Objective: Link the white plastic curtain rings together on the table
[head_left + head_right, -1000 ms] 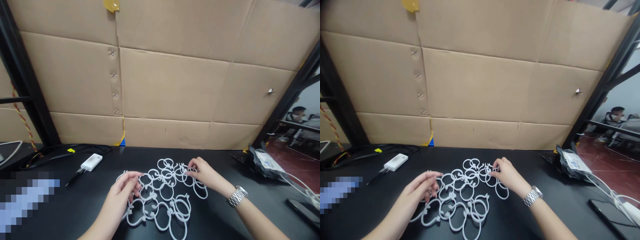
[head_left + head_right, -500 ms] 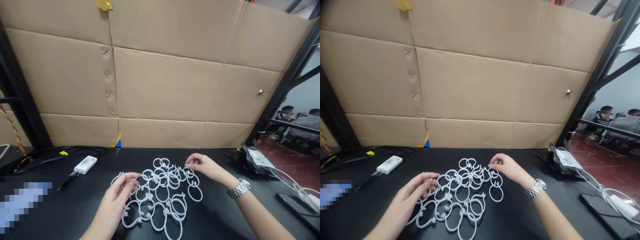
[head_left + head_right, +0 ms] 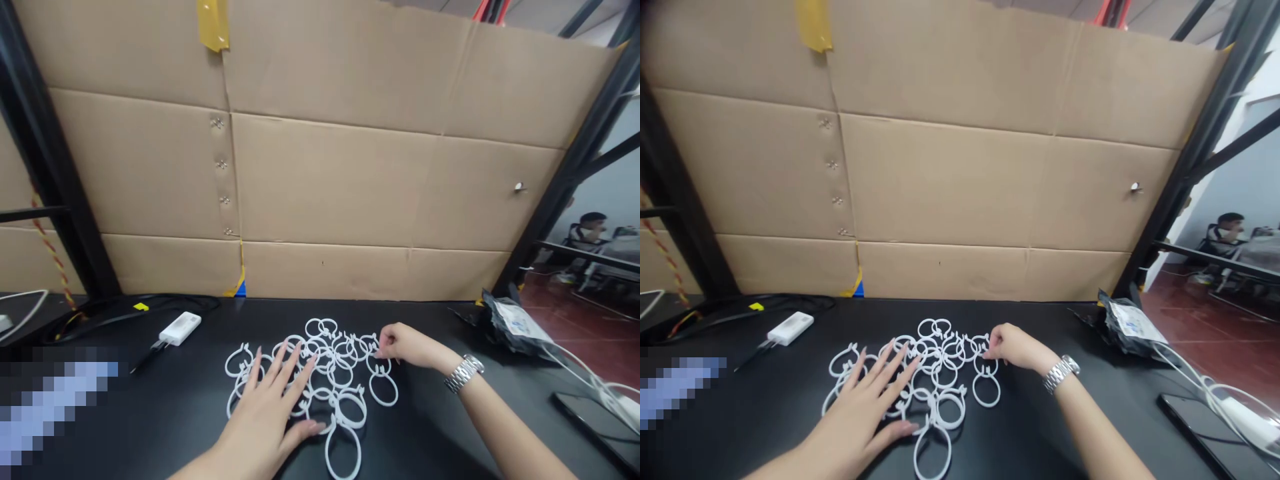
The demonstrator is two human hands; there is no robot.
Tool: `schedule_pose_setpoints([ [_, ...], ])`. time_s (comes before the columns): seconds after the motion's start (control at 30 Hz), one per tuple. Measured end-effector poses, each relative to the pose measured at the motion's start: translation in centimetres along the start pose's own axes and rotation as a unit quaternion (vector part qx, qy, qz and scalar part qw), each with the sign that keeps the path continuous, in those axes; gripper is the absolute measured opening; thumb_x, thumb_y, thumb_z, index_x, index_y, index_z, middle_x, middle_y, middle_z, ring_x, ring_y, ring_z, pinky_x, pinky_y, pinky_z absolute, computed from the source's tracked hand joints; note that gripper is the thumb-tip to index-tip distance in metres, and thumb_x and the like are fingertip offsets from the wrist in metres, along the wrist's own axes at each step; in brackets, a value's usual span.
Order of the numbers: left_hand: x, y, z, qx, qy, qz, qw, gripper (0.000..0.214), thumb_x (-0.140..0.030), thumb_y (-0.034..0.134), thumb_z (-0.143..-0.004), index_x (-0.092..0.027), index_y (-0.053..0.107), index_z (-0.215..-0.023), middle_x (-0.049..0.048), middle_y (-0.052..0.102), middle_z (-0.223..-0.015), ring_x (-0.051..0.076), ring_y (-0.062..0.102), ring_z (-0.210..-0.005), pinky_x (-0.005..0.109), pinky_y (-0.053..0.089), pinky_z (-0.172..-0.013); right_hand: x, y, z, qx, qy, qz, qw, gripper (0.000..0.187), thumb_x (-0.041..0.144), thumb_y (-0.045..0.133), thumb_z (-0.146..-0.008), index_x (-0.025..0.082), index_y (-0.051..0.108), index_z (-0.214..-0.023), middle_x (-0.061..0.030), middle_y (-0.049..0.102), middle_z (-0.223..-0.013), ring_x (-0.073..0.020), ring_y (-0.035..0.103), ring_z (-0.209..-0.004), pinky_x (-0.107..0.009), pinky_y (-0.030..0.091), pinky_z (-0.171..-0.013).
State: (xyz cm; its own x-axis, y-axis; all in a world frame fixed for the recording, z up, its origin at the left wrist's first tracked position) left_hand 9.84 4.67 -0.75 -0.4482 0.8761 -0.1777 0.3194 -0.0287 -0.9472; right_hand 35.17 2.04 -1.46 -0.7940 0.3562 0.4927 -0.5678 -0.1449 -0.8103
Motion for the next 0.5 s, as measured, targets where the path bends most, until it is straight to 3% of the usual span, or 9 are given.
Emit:
schedule_pose_setpoints([
  [0.13, 0.7, -0.1, -3.0, 0.008, -0.012, 0.089, 0.996, 0.059, -0.059, 0.037, -0.09, -0.033, 0.028, -0.141, 0.0031, 0.024, -0.15, 0.03, 0.012, -0.139, 0.06, 0.006, -0.109, 0.3, -2.0, 0.1, -0.065, -0.008, -0.043, 0.997, 0.027, 0.03, 0.056, -0.09, 0.018, 0.055, -0.115, -0.0069, 0.059, -0.115, -0.0213, 0.062, -0.092, -0.041, 0.052, -0.076],
  [0.2, 1.2, -0.7, -3.8, -0.006, -0.024, 0.108, 0.994, 0.062, -0.057, 0.037, -0.09, -0.025, 0.029, -0.142, 0.0071, 0.023, -0.15, 0.028, 0.01, -0.139, 0.055, 0.007, -0.111, 1.0, -3.1, 0.5, -0.108, -0.022, -0.064, 0.992, 0.025, 0.03, 0.055, -0.09, 0.018, 0.056, -0.112, -0.006, 0.061, -0.111, -0.0195, 0.063, -0.087, -0.039, 0.053, -0.073],
  [0.3, 1.8, -2.0, -3.3, -0.034, -0.045, 0.151, 0.987, 0.059, -0.053, 0.033, -0.094, -0.022, 0.026, -0.144, 0.0064, 0.022, -0.15, 0.023, 0.013, -0.139, 0.048, 0.015, -0.112, 3.5, -4.0, 1.8, -0.173, -0.066, -0.101, 0.978, 0.02, 0.034, 0.057, -0.088, 0.015, 0.059, -0.092, -0.0006, 0.064, -0.081, -0.0138, 0.061, -0.064, -0.03, 0.051, -0.059],
  [0.37, 1.8, -2.7, -2.2, -0.052, -0.061, 0.183, 0.98, 0.056, -0.05, 0.031, -0.095, -0.021, 0.029, -0.143, 0.0056, 0.026, -0.149, 0.02, 0.021, -0.138, 0.043, 0.021, -0.112, 6.0, -3.4, 3.1, -0.195, -0.107, -0.134, 0.966, 0.022, 0.038, 0.06, -0.084, 0.017, 0.055, -0.076, 0.0035, 0.057, -0.06, -0.0118, 0.056, -0.052, -0.024, 0.046, -0.049],
  [0.47, 1.8, -3.0, -0.4, -0.073, -0.095, 0.238, 0.964, 0.051, -0.046, 0.023, -0.098, -0.02, 0.034, -0.14, 0.0061, 0.039, -0.143, 0.016, 0.036, -0.131, 0.037, 0.033, -0.106, 10.0, -0.3, 4.7, -0.175, -0.163, -0.184, 0.953, 0.021, 0.04, 0.058, -0.083, 0.021, 0.052, -0.074, 0.0052, 0.055, -0.054, -0.0109, 0.053, -0.045, -0.022, 0.043, -0.043],
  [0.5, 1.8, -2.9, 0.1, -0.085, -0.108, 0.32, 0.937, 0.05, -0.046, 0.028, -0.098, -0.02, 0.037, -0.139, 0.0059, 0.042, -0.141, 0.017, 0.038, -0.13, 0.037, 0.032, -0.106, 11.1, 1.0, 5.2, -0.163, -0.176, -0.197, 0.951, 0.021, 0.039, 0.06, -0.081, 0.021, 0.052, -0.073, 0.0048, 0.056, -0.055, -0.0114, 0.054, -0.047, -0.022, 0.045, -0.045],
])
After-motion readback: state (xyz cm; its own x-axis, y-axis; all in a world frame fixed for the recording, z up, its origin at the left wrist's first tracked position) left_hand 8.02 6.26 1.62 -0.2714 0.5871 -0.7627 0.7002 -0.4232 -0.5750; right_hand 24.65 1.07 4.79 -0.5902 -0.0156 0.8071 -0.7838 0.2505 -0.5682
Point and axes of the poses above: each hand's wrist, its own z-axis away from the middle knuckle, its own y-axis out of the palm, x = y × z, the point moved 9 cm from there along -z, towards the middle knuckle
